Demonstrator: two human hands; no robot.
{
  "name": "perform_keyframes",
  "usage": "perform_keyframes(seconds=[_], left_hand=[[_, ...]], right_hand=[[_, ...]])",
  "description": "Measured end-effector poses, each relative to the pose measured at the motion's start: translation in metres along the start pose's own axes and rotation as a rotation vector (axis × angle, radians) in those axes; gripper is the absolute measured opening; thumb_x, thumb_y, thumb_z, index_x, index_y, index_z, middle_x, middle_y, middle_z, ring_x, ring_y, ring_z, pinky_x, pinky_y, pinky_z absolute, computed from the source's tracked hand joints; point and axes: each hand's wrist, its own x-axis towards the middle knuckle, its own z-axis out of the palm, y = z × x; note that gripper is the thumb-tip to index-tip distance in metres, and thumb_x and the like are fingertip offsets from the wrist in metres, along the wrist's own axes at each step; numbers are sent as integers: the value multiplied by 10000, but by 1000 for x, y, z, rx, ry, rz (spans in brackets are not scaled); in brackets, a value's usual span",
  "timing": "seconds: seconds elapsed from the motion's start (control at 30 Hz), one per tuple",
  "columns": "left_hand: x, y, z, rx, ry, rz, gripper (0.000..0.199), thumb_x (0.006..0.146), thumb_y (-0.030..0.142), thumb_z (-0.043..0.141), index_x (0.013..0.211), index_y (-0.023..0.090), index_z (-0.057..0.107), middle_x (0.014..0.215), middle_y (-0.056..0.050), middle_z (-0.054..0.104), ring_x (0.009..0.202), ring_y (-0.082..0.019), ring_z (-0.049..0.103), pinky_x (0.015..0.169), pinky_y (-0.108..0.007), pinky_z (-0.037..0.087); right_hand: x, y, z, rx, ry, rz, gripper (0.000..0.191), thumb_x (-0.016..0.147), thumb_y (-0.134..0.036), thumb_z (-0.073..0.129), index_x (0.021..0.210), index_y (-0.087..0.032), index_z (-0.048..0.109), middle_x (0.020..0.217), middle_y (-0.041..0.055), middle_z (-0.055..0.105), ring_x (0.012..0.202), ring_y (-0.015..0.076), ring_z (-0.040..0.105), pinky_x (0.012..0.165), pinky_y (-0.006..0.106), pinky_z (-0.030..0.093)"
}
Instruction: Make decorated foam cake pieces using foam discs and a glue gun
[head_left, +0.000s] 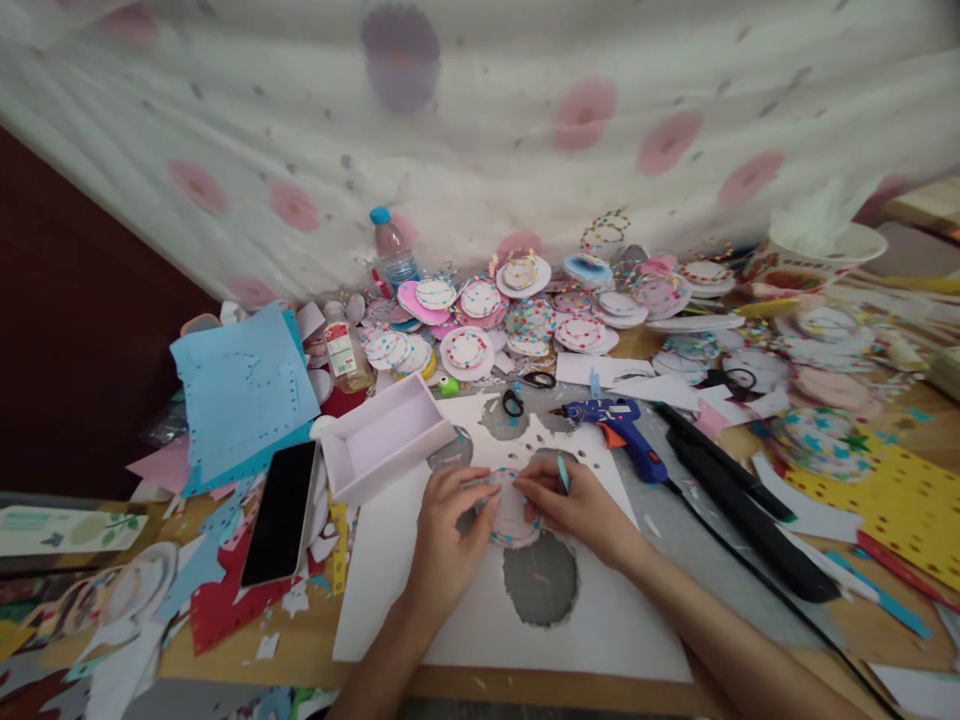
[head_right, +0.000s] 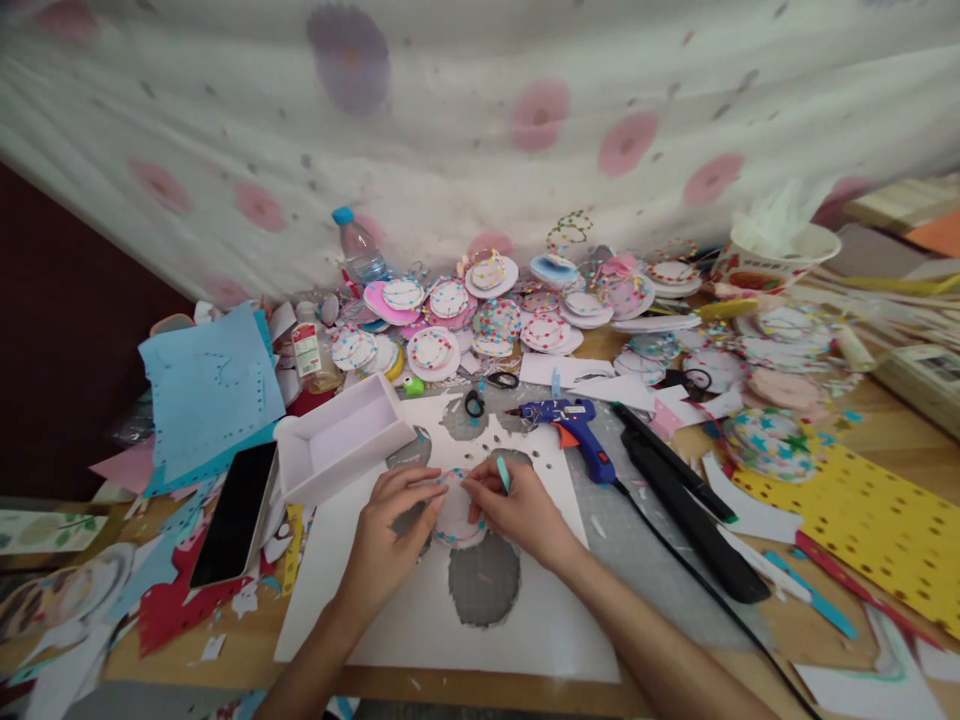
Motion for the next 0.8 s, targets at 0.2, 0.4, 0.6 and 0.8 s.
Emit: perform_keyframes(seconds=[0.2, 0.4, 0.6, 0.8], left_hand=[[-11, 2, -31, 171, 129, 115, 231, 879, 144, 542, 1064, 236, 646, 1114, -80, 638, 1079, -216, 566, 926, -384, 460], [-16, -33, -79, 671, 330, 63, 361, 841, 205, 604, 1202, 196, 579, 1165, -130, 631, 1116, -299, 544, 969, -466, 373], [-21, -47, -87, 685, 227, 143, 190, 876, 118, 527, 1003, 201, 642, 851, -32, 714, 797, -197, 641, 926, -406, 364], [-30, -32, -78, 611, 188, 112, 216, 869, 55, 512, 937, 198, 659, 773, -5, 698, 742, -172, 623, 874, -374, 365]], right_hand=[[-4, -5, -9, -117, 75, -52, 457, 851, -590, 476, 723, -171, 606, 497, -18, 539, 378, 80, 371, 375, 213, 261], [-10, -14, -29, 176, 202, -128, 446, 909, -558, 397, 813, -177, 607, 608, 4, 572, 415, 89, 404, 385, 219, 259], [-10, -31, -52, 67, 302, -224, 572, 903, -623, 298, 687, -198, 614, 662, 41, 551, 625, 161, 483, 562, 278, 382], [-1, -51, -45, 39, 219, -150, 642, 888, -673, 258, 581, -203, 570, 537, 20, 469, 485, 138, 378, 471, 288, 290]])
